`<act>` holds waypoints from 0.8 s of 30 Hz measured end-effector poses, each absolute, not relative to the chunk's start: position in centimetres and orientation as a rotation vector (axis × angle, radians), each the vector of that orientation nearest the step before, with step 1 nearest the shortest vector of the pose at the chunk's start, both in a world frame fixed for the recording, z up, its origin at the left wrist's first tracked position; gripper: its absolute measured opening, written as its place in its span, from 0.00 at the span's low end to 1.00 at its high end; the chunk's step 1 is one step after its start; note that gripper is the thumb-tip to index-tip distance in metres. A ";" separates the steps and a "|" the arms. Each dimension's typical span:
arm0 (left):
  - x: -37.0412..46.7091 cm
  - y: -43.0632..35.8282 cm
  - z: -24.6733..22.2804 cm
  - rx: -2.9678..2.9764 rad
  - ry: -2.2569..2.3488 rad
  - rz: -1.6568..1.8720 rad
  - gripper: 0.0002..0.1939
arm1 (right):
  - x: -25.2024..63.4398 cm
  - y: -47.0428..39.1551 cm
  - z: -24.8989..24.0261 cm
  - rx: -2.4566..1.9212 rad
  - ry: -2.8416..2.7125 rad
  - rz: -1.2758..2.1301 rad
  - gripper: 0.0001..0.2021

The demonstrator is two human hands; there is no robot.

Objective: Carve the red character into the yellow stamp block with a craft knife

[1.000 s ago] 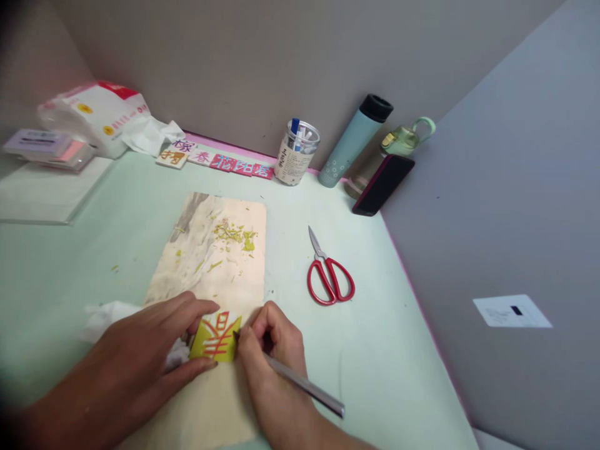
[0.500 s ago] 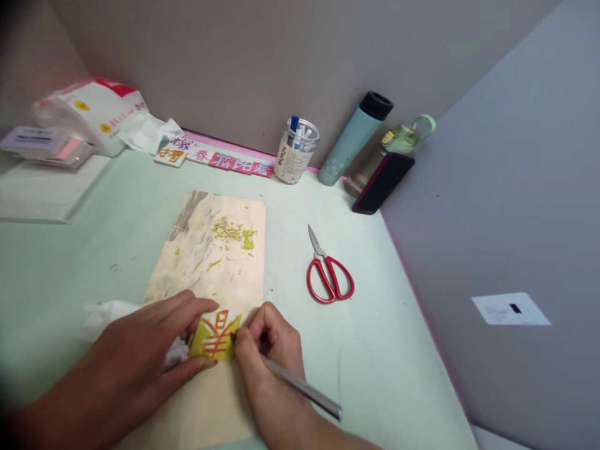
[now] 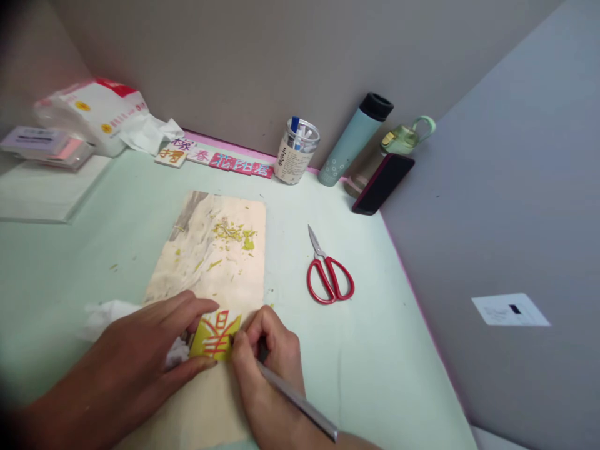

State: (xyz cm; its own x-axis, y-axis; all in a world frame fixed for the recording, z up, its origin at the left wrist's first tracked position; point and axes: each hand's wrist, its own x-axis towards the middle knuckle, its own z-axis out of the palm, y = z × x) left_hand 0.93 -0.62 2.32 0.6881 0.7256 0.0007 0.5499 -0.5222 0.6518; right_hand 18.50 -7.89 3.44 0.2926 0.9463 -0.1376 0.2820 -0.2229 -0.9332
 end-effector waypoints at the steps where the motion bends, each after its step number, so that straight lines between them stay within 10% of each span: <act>1: 0.9 -0.6 2.3 2.272 0.969 0.354 0.04 | 18.5 -8.0 3.3 -1.693 -1.193 0.909 0.14; 9: 0.4 -1.3 0.7 2.387 0.956 0.566 0.13 | 19.4 -8.5 1.8 -1.325 -2.041 0.009 0.15; 20: -0.2 -0.2 1.7 2.325 0.847 0.474 0.25 | 20.8 -8.9 3.2 -1.151 -2.540 -0.070 0.19; 24: 0.3 0.2 2.8 2.171 0.775 0.394 0.12 | 20.7 -8.6 3.2 -1.152 -2.456 -0.055 0.20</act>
